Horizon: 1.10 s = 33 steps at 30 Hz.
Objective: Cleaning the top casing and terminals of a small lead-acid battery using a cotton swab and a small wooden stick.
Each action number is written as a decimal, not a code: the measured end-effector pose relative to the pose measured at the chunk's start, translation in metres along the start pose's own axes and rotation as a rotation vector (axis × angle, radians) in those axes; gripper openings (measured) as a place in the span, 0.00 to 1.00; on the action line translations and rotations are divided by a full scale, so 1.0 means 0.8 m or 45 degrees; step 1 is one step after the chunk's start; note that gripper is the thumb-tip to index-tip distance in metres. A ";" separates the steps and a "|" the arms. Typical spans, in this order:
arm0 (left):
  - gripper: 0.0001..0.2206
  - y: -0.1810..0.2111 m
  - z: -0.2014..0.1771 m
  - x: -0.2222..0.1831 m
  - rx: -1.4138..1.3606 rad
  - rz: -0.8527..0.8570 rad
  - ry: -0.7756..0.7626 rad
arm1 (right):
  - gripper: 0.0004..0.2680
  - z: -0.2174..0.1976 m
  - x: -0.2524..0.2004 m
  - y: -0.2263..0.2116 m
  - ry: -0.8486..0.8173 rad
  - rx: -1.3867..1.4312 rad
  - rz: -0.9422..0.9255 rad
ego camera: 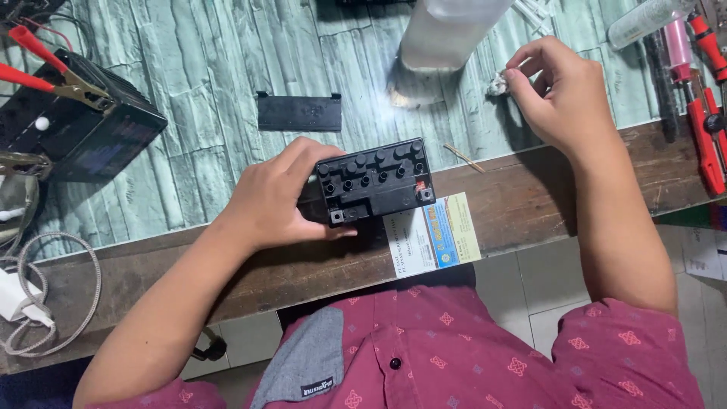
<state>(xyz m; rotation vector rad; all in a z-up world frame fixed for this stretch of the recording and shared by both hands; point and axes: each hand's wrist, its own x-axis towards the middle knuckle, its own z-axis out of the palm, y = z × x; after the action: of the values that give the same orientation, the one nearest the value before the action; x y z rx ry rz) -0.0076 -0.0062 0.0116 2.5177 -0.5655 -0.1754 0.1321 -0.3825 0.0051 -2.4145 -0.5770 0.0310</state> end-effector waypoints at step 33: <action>0.43 -0.011 0.002 0.001 -0.057 0.151 0.059 | 0.07 -0.048 -0.003 -0.118 -0.428 0.091 -0.296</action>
<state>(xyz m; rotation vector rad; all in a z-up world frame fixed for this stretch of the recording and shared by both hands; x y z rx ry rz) -0.0041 -0.0001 0.0055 2.4306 -0.6819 -0.0842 0.0991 -0.3411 0.0919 -2.2716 -0.9883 0.3577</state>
